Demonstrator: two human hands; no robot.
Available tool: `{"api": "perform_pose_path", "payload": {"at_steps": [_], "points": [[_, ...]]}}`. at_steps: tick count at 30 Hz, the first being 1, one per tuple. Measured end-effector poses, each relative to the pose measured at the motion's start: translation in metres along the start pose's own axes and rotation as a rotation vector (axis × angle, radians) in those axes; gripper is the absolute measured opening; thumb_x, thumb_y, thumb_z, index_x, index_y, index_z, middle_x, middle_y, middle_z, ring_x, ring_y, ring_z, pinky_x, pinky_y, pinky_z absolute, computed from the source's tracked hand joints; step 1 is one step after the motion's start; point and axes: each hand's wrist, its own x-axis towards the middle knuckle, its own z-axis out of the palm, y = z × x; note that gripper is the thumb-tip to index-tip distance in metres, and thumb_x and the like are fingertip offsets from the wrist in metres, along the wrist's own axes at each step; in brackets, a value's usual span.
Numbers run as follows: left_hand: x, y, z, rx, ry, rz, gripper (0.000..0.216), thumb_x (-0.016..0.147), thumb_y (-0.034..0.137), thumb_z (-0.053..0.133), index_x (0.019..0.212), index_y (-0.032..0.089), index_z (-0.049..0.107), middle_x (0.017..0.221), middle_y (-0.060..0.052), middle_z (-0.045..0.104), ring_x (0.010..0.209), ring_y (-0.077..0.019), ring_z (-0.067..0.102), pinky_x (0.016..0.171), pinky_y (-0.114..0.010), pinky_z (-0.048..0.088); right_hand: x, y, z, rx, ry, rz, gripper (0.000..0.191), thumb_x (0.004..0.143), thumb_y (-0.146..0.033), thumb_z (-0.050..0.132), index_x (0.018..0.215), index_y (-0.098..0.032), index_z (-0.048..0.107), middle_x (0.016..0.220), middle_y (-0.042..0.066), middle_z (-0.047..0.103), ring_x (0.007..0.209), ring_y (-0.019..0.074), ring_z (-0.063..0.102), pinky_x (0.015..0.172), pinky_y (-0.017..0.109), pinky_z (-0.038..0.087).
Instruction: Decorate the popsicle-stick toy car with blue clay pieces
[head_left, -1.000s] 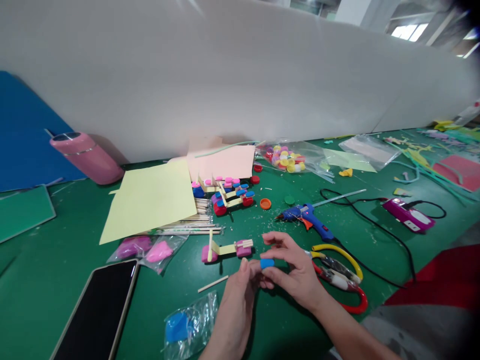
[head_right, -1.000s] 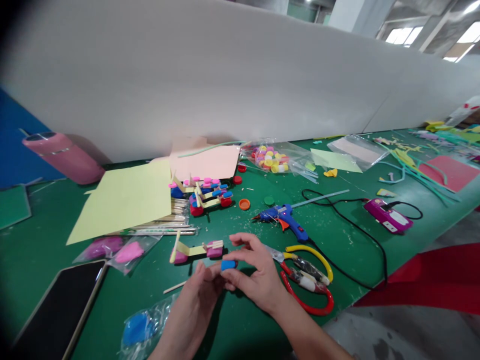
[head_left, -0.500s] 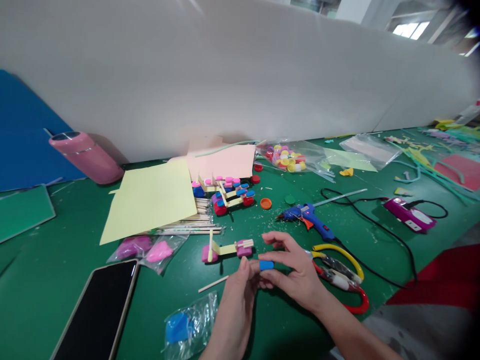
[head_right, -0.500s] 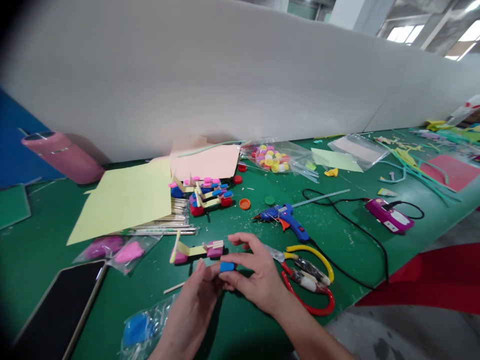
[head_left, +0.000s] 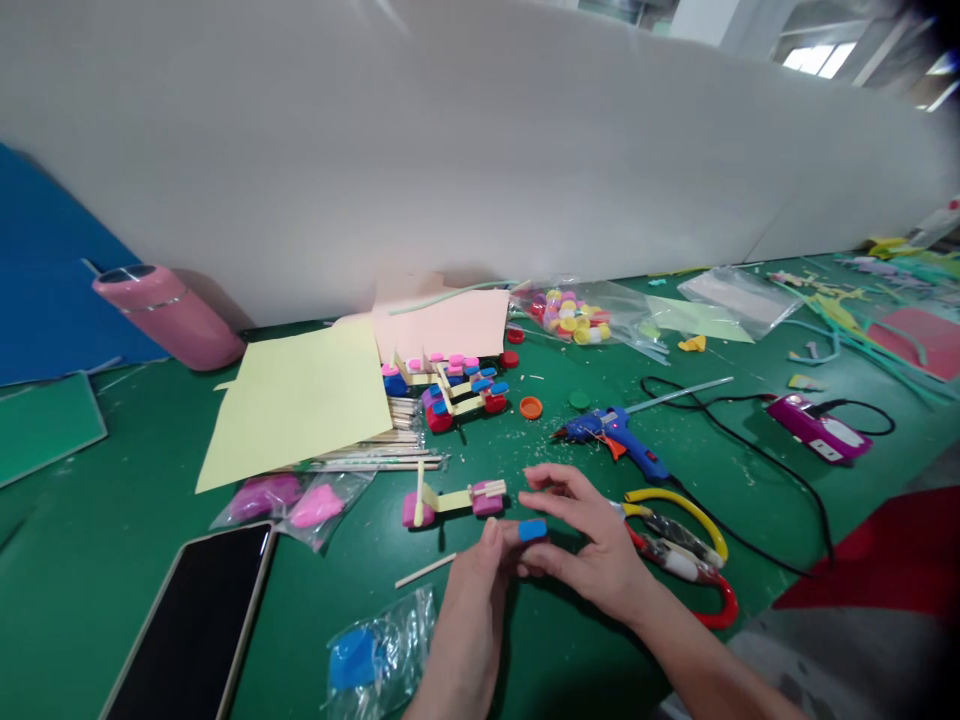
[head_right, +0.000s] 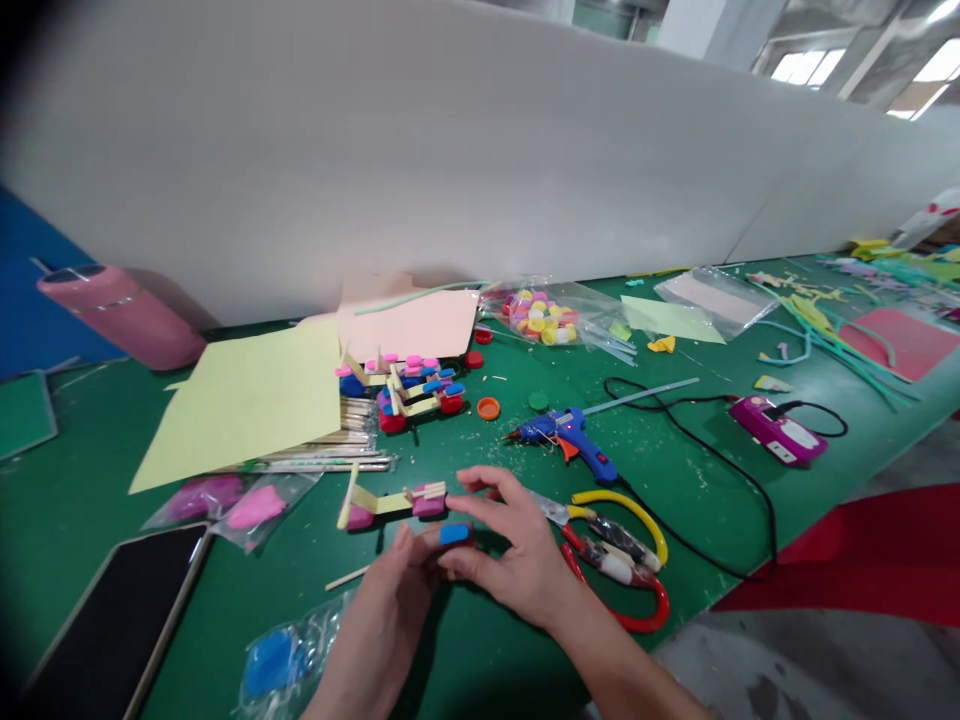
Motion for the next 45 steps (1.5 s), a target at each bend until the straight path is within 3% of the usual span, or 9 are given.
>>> {"api": "perform_pose_path", "payload": {"at_steps": [4,7,14,21,27,36,45], "points": [[0.0,-0.003,-0.002,0.095,-0.01,0.04,0.034,0.082,0.038,0.042,0.082,0.018,0.069,0.08,-0.005,0.066,0.079,-0.0197,0.05,0.069,-0.029,0.035,0.002,-0.002,0.0,-0.015,-0.016,-0.01,0.026,0.07,-0.025,0.066,0.096,-0.026,0.065,0.116,0.006,0.048,0.104,0.0209,0.049,0.086,0.034,0.043],[0.0,-0.003,-0.003,0.037,-0.018,0.008,0.037,0.081,0.04,0.041,0.077,0.017,0.07,0.077,-0.005,0.066,0.071,-0.0177,0.05,0.067,-0.029,0.035,0.003,-0.003,0.0,-0.008,-0.02,-0.003,0.022,0.071,-0.024,0.065,0.093,-0.025,0.067,0.115,0.006,0.048,0.104,0.0205,0.049,0.086,0.033,0.042],[-0.001,0.002,0.0,-0.154,0.014,-0.059,0.035,0.077,0.042,0.05,0.066,0.016,0.07,0.066,-0.003,0.066,0.065,-0.0151,0.054,0.063,-0.027,0.039,0.002,0.0,0.0,0.013,-0.036,-0.008,0.022,0.072,-0.027,0.065,0.094,-0.026,0.066,0.115,0.005,0.049,0.104,0.0209,0.05,0.086,0.034,0.041],[0.003,0.001,-0.005,-0.3,0.092,-0.145,0.028,0.075,0.037,0.054,0.064,0.015,0.068,0.065,-0.003,0.068,0.065,-0.0144,0.058,0.066,-0.026,0.042,0.003,-0.005,-0.001,0.056,-0.052,0.036,0.038,0.069,-0.02,0.067,0.106,-0.025,0.06,0.115,0.006,0.047,0.106,0.0195,0.048,0.09,0.032,0.04],[0.004,-0.001,-0.008,-0.227,0.027,-0.113,0.019,0.075,0.027,0.056,0.073,0.012,0.068,0.07,-0.005,0.066,0.068,-0.014,0.056,0.068,-0.027,0.042,0.002,-0.008,-0.011,0.144,-0.115,0.072,0.031,0.075,-0.021,0.059,0.106,-0.022,0.059,0.118,0.007,0.045,0.109,0.02,0.045,0.092,0.033,0.038],[-0.001,0.0,-0.01,-0.088,-0.119,-0.156,0.008,0.068,0.019,0.064,0.067,0.012,0.067,0.067,-0.002,0.062,0.066,-0.0106,0.052,0.064,-0.021,0.039,0.012,-0.023,-0.027,0.239,-0.433,0.08,0.049,0.069,-0.02,0.065,0.117,-0.018,0.051,0.121,0.009,0.042,0.114,0.0186,0.042,0.097,0.031,0.033],[0.001,0.004,-0.011,0.088,-0.289,-0.113,0.011,0.07,0.021,0.062,0.067,0.013,0.068,0.067,-0.003,0.059,0.066,-0.0127,0.049,0.064,-0.025,0.037,0.017,-0.03,-0.033,0.203,-0.472,0.079,0.034,0.068,-0.02,0.066,0.102,-0.022,0.062,0.119,0.006,0.045,0.112,0.0187,0.046,0.094,0.033,0.036]]}}
